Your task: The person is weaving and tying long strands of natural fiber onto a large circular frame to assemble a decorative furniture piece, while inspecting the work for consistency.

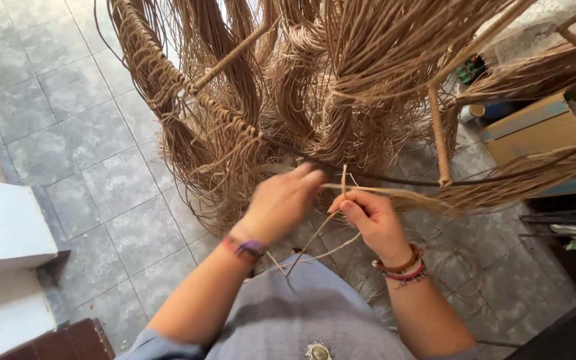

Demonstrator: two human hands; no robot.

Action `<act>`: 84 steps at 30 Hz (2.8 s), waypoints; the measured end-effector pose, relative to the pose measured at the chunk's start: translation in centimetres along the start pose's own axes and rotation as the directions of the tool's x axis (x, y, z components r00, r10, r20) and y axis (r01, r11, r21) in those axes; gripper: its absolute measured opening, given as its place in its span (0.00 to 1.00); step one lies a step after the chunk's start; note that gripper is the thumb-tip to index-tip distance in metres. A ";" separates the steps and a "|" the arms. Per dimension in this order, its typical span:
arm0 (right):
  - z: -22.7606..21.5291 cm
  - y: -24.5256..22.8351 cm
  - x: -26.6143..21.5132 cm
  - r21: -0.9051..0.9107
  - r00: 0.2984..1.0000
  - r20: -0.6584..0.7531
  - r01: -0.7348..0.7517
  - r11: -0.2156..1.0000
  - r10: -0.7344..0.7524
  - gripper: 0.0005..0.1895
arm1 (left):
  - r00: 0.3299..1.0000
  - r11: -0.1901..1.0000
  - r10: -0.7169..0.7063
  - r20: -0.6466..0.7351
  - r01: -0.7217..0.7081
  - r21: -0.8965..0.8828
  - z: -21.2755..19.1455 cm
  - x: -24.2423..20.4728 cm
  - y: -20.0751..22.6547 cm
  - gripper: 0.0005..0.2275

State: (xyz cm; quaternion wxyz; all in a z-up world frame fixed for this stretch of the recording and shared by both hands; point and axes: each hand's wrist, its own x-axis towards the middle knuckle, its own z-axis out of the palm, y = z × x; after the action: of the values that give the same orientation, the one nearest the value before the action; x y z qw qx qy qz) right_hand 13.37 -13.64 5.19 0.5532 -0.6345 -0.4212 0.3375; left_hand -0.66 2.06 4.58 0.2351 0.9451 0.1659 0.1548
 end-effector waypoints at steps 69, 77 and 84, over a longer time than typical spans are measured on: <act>3.8 -6.1 1.4 -0.678 0.853 0.241 0.489 0.549 -0.463 0.11 | 0.918 -0.511 -0.393 0.049 -0.174 -0.842 -2.0 -1.2 1.5 0.24; 1.1 -2.8 3.3 -0.919 0.915 0.080 0.221 0.327 -0.394 0.10 | 0.912 -0.642 -0.374 0.167 -0.125 -0.757 0.0 -2.5 0.5 0.24; 2.1 -2.9 3.7 -0.897 0.919 0.042 0.208 0.391 -0.392 0.11 | 0.901 -0.425 -0.434 -0.009 -0.214 -0.880 0.9 -3.3 0.2 0.25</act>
State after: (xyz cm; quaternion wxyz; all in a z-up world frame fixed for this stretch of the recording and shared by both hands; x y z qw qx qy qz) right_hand 12.60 -9.29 7.90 0.2260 -0.7683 -0.5911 -0.0957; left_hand -3.23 0.31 3.21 0.8934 0.2276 0.1032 0.3734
